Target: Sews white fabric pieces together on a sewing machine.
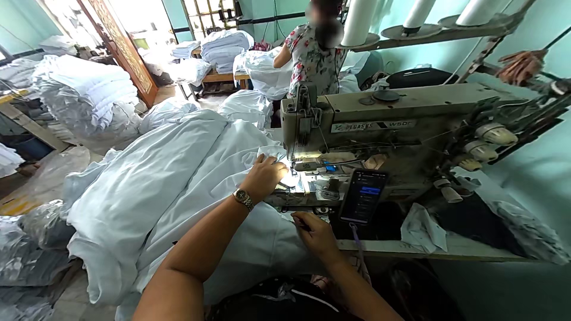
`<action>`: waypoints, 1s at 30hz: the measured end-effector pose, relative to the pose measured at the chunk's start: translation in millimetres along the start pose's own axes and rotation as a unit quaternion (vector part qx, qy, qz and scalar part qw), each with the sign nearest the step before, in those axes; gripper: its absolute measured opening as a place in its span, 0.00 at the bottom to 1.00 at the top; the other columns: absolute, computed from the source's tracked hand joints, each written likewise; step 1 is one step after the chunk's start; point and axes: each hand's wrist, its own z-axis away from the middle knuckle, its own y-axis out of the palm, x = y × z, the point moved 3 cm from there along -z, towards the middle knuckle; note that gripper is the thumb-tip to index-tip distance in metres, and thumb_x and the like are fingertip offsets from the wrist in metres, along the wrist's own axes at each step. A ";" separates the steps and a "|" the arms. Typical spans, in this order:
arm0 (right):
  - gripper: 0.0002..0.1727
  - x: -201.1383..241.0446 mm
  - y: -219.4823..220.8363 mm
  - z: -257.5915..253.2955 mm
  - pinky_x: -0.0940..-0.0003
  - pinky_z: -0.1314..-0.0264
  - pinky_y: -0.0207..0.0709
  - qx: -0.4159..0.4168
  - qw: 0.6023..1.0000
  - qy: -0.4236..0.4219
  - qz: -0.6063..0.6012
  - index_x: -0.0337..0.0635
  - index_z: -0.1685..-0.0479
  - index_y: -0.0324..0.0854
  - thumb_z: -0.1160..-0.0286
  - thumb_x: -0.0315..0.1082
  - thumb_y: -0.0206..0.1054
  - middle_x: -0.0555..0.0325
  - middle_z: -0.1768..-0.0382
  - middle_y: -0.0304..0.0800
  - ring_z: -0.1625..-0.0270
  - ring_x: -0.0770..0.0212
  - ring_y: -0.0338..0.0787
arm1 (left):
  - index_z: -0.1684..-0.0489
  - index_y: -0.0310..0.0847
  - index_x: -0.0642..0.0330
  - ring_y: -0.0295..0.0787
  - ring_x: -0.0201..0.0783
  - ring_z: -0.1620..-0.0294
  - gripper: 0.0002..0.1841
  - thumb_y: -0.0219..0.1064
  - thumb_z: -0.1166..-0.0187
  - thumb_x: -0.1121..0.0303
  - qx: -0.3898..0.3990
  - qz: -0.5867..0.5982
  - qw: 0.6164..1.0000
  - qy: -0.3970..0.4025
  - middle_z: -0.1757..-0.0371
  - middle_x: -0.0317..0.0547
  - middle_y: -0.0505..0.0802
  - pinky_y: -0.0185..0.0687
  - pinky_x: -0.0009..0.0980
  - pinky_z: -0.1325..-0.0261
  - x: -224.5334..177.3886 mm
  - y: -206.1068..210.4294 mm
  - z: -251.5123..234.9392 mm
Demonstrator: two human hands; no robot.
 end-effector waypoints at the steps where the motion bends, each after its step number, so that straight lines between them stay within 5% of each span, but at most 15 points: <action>1: 0.15 -0.3 0.1 0.2 0.68 0.57 0.88 0.001 1.000 0.002 -0.002 0.47 0.50 0.93 0.18 0.40 0.60 0.60 0.62 0.94 0.62 0.66 0.93 | 0.51 0.93 0.50 0.82 0.49 0.25 0.13 0.62 0.18 0.75 -0.001 -0.001 1.000 0.001 0.39 0.39 0.93 0.67 0.61 0.19 -0.2 0.2 0.0; 11: 0.15 2.6 0.0 -3.8 0.65 0.54 0.88 0.002 1.000 0.000 -0.011 0.45 0.51 0.93 0.20 0.38 0.61 0.58 0.61 0.95 0.59 0.64 0.94 | 0.51 0.93 0.51 0.83 0.48 0.28 0.12 0.62 0.18 0.75 -0.010 -0.003 1.000 0.005 0.40 0.40 0.94 0.72 0.56 0.22 2.6 -0.9 0.9; 14: 0.18 4.6 0.5 -2.5 0.66 0.62 0.87 0.003 1.000 0.011 0.001 0.48 0.52 0.93 0.20 0.50 0.65 0.60 0.65 0.92 0.65 0.66 0.90 | 0.51 0.93 0.52 0.84 0.48 0.29 0.12 0.62 0.18 0.74 0.000 -0.012 1.000 0.004 0.41 0.41 0.94 0.73 0.53 0.24 1.1 -2.2 -0.3; 17: 0.26 10.5 -1.4 -5.1 0.58 0.63 0.88 0.013 0.999 0.031 0.020 0.48 0.46 0.92 0.26 0.59 0.66 0.57 0.61 0.93 0.66 0.61 0.91 | 0.50 0.92 0.56 0.86 0.49 0.33 0.13 0.60 0.19 0.76 0.008 0.023 1.000 -0.003 0.44 0.45 0.94 0.74 0.54 0.25 2.9 -5.6 -6.0; 23: 0.21 11.3 -4.9 -5.6 0.50 0.61 0.88 0.038 0.999 0.038 0.010 0.36 0.45 0.86 0.33 0.40 0.66 0.50 0.59 0.94 0.63 0.54 0.94 | 0.47 0.91 0.59 0.85 0.53 0.33 0.14 0.61 0.21 0.79 0.028 0.072 0.997 -0.025 0.42 0.52 0.92 0.76 0.50 0.23 19.7 -2.6 -33.8; 26: 0.19 10.6 -5.8 -3.0 0.51 0.56 0.88 0.049 0.998 0.043 -0.007 0.34 0.45 0.86 0.33 0.36 0.66 0.46 0.54 0.93 0.58 0.52 0.94 | 0.42 0.88 0.62 0.84 0.57 0.31 0.15 0.60 0.20 0.80 0.052 0.071 0.989 -0.115 0.39 0.58 0.91 0.76 0.54 0.25 56.7 -2.9 -48.7; 30: 0.19 6.6 -8.4 -2.6 0.53 0.50 0.87 0.018 0.999 0.038 -0.023 0.32 0.45 0.87 0.30 0.36 0.67 0.43 0.53 0.92 0.54 0.51 0.92 | 0.45 0.90 0.62 0.88 0.55 0.37 0.14 0.61 0.21 0.80 -0.093 0.135 0.942 -0.292 0.42 0.58 0.92 0.82 0.53 0.30 106.8 -30.2 -10.8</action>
